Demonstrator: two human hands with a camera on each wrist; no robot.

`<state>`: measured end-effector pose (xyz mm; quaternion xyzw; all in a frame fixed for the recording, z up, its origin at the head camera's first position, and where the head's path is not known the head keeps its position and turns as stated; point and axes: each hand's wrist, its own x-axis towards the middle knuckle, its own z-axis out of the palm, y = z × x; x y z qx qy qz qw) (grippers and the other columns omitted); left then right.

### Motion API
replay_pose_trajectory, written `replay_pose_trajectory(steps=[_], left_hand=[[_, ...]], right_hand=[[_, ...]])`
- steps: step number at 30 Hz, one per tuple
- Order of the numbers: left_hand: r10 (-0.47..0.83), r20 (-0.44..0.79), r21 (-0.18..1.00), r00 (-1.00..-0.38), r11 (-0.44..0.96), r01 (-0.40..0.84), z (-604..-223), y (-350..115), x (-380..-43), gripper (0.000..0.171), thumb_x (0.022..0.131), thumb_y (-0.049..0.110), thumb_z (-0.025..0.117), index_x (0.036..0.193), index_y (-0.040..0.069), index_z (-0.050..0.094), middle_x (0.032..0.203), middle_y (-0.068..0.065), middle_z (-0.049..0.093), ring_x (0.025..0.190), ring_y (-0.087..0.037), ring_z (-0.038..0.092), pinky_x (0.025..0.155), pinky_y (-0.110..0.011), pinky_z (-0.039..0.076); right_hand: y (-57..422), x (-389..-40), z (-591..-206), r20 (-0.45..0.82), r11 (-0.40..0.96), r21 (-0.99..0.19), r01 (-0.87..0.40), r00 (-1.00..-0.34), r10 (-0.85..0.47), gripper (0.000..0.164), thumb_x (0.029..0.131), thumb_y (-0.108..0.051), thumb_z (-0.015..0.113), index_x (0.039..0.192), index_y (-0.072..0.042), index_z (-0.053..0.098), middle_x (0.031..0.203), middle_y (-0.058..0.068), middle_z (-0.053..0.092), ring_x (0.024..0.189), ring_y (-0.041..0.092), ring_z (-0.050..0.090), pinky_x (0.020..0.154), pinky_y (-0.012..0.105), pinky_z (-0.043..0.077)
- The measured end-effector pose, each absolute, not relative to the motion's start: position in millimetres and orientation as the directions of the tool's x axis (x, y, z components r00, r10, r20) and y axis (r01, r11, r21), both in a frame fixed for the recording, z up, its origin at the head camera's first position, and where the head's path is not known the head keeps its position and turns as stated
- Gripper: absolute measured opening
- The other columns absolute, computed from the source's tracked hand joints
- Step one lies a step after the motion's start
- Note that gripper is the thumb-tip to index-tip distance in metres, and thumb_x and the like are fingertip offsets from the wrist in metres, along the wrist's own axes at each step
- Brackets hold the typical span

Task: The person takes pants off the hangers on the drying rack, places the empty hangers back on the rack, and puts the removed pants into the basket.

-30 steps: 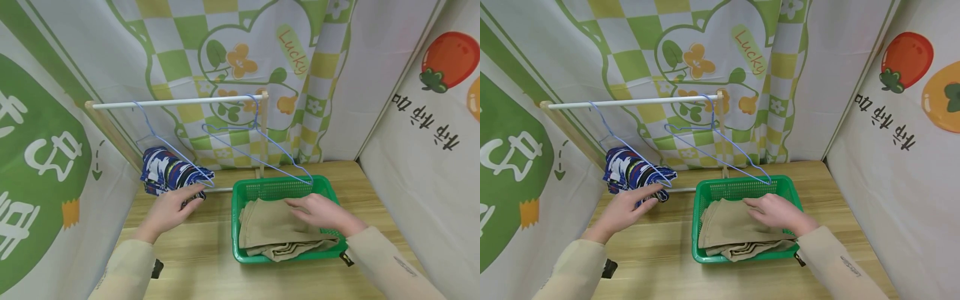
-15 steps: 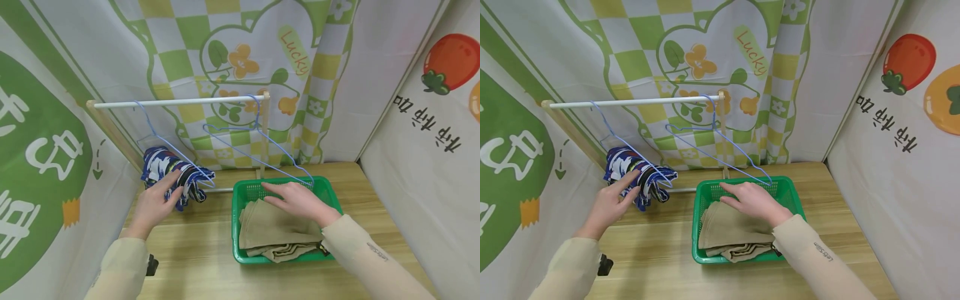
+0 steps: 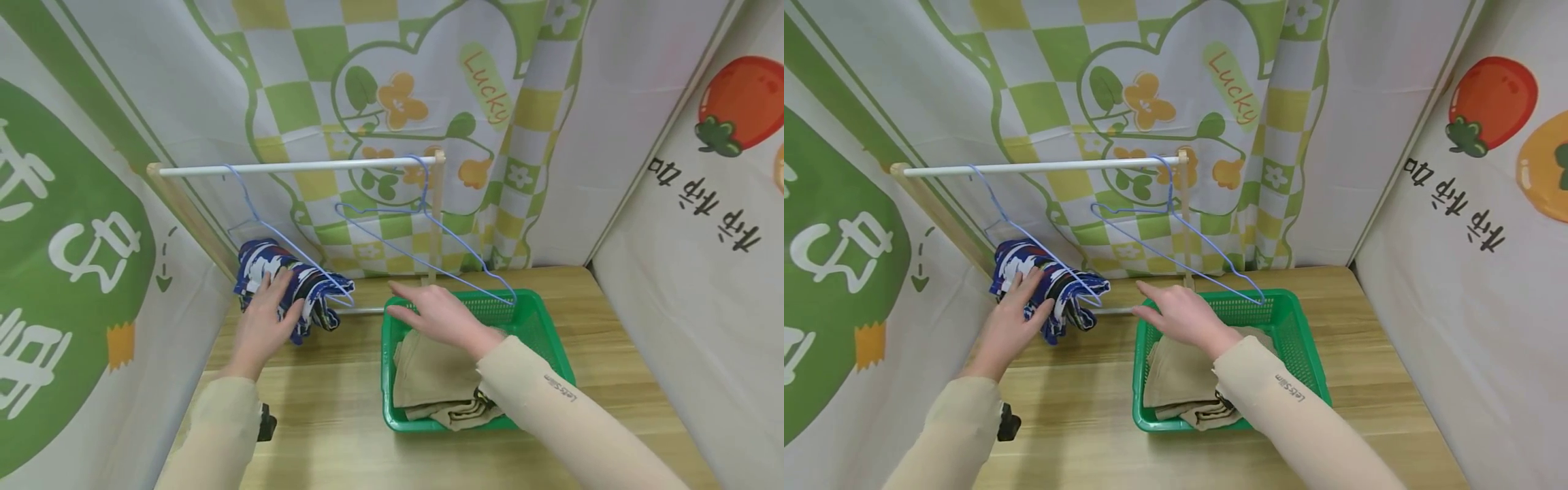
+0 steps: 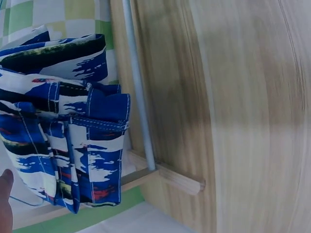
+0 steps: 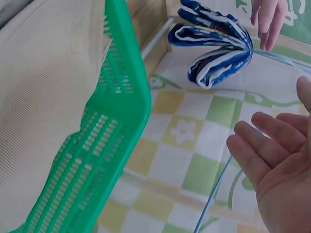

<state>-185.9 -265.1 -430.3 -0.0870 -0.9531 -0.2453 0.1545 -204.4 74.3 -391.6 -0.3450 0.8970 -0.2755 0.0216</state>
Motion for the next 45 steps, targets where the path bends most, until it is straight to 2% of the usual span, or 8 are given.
replay_pose_trajectory(steps=[3, 7, 11, 16, 22, 33, 40, 45], left_hand=[[0.088, 0.33, 0.44, -0.94, 0.866, 0.236, -431, -262, -190, 0.066, 0.103, 0.032, 0.057, 0.158, 0.004, 0.035, 0.165, -0.02, 0.028, 0.152, -0.05, 0.015, 0.116, -0.075, 0.021], [0.082, 0.312, 0.433, -0.947, 0.875, 0.219, -434, -259, -194, 0.068, 0.103, 0.032, 0.056, 0.159, 0.003, 0.031, 0.167, -0.02, 0.024, 0.153, -0.049, 0.012, 0.119, -0.072, 0.018], [0.083, 0.27, 0.433, -0.959, 0.879, 0.199, -437, -258, -195, 0.069, 0.105, 0.036, 0.053, 0.161, 0.005, 0.028, 0.168, -0.019, 0.021, 0.154, -0.047, 0.01, 0.12, -0.071, 0.016], [0.091, 0.246, 0.415, -0.965, 0.89, 0.19, -442, -256, -194, 0.067, 0.105, 0.039, 0.051, 0.16, 0.006, 0.031, 0.168, -0.017, 0.022, 0.154, -0.049, 0.011, 0.12, -0.07, 0.018], [0.103, 0.263, 0.392, -0.959, 0.897, 0.203, -447, -254, -194, 0.065, 0.104, 0.036, 0.053, 0.158, 0.005, 0.035, 0.167, -0.017, 0.026, 0.152, -0.05, 0.017, 0.118, -0.071, 0.022], [0.121, 0.29, 0.348, -0.949, 0.911, 0.222, -450, -251, -192, 0.063, 0.103, 0.035, 0.054, 0.156, 0.005, 0.039, 0.165, -0.016, 0.031, 0.151, -0.048, 0.023, 0.117, -0.069, 0.027], [0.14, 0.339, 0.339, -0.93, 0.904, 0.26, -452, -247, -188, 0.06, 0.102, 0.029, 0.057, 0.155, 0.005, 0.043, 0.162, -0.016, 0.037, 0.149, -0.047, 0.029, 0.116, -0.067, 0.032], [0.173, 0.45, 0.287, -0.876, 0.901, 0.326, -456, -244, -186, 0.058, 0.099, 0.026, 0.06, 0.15, 0.003, 0.049, 0.157, -0.018, 0.045, 0.145, -0.047, 0.037, 0.115, -0.063, 0.037]], right_hand=[[62, -207, -390, 0.141, 0.602, -0.542, -0.587, -0.769, -0.623, 0.06, 0.106, -0.041, 0.054, 0.155, -0.008, 0.044, 0.086, 0.009, 0.075, 0.047, 0.011, 0.045, 0.077, 0.035, 0.057], [46, -210, -388, 0.11, 0.584, -0.596, -0.551, -0.777, -0.62, 0.062, 0.106, -0.042, 0.053, 0.157, -0.009, 0.04, 0.05, 0.0, 0.045, 0.04, 0.007, 0.024, 0.073, 0.034, 0.052], [32, -213, -387, 0.059, 0.575, -0.654, -0.492, -0.791, -0.609, 0.065, 0.106, -0.045, 0.051, 0.16, -0.013, 0.034, 0.062, 0.002, 0.059, 0.043, 0.011, 0.035, 0.086, 0.038, 0.053], [16, -217, -389, 0.039, 0.575, -0.69, -0.441, -0.815, -0.578, 0.065, 0.105, -0.047, 0.051, 0.16, -0.015, 0.035, 0.124, 0.011, 0.072, 0.086, 0.019, 0.071, 0.105, 0.044, 0.052], [-2, -216, -388, 0.058, 0.551, -0.695, -0.462, -0.8, -0.597, 0.064, 0.106, -0.044, 0.052, 0.159, -0.012, 0.036, 0.149, 0.012, 0.055, 0.13, 0.029, 0.06, 0.113, 0.045, 0.046], [-18, -214, -392, 0.111, 0.541, -0.671, -0.507, -0.79, -0.603, 0.049, 0.108, -0.034, 0.051, 0.149, -0.008, 0.052, 0.132, 0.01, 0.068, 0.118, 0.023, 0.067, 0.104, 0.039, 0.053], [-28, -208, -393, 0.177, 0.512, -0.695, -0.505, -0.81, -0.559, 0.023, 0.109, -0.025, 0.05, 0.113, -0.007, 0.065, 0.088, 0.003, 0.067, 0.072, 0.013, 0.058, 0.065, 0.026, 0.05], [-32, -202, -392, 0.19, 0.479, -0.754, -0.45, -0.847, -0.497, 0.027, 0.111, -0.028, 0.043, 0.103, -0.008, 0.059, 0.075, 0.0, 0.056, 0.059, 0.011, 0.048, 0.052, 0.022, 0.04]])
